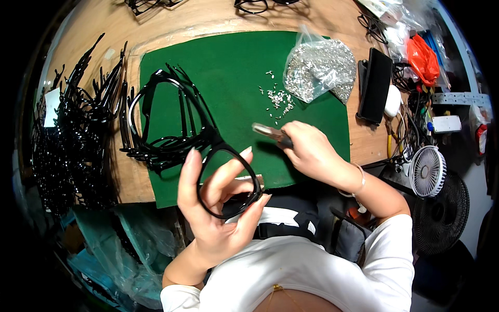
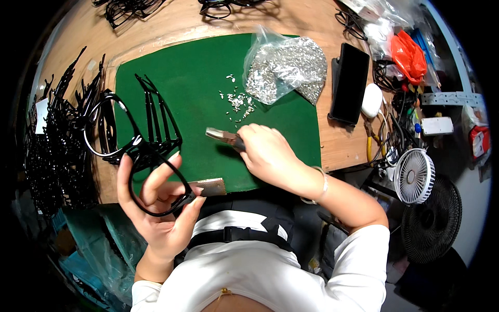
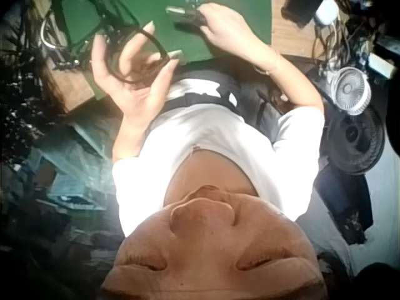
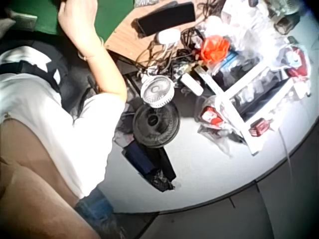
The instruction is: The person uses pliers to adjust the arms of multiple black eyeglass frames on a green mat. They repeatedly pick up frames, squeeze the temples with pliers, and place them aside. A brief pause occurs to open and close a small white case before resuming the adjustment work.
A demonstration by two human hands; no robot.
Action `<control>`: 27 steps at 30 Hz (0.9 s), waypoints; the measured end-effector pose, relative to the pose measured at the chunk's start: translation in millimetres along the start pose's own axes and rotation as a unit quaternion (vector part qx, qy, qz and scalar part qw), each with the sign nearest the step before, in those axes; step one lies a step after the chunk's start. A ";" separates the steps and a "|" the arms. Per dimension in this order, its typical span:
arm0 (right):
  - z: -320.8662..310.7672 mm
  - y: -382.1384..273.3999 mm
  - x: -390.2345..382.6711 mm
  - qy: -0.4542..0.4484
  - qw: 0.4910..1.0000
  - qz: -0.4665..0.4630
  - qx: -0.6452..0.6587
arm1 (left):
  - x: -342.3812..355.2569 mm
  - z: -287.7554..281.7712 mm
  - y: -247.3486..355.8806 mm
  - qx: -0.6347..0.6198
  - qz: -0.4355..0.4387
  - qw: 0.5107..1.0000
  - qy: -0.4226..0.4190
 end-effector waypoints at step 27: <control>-42.2 -50.6 -43.7 -0.163 0.779 -0.048 0.604 | 34.2 14.0 13.2 -0.283 -0.095 0.952 -0.064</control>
Point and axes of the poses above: each hand's wrist, its own x-axis towards the middle knuckle, its own z-axis out of the palm, y = z × x, the point moved 4 cm from there along x, towards the middle knuckle, and after that the axes turned 15 degrees about -y, right-handed, at the moved point
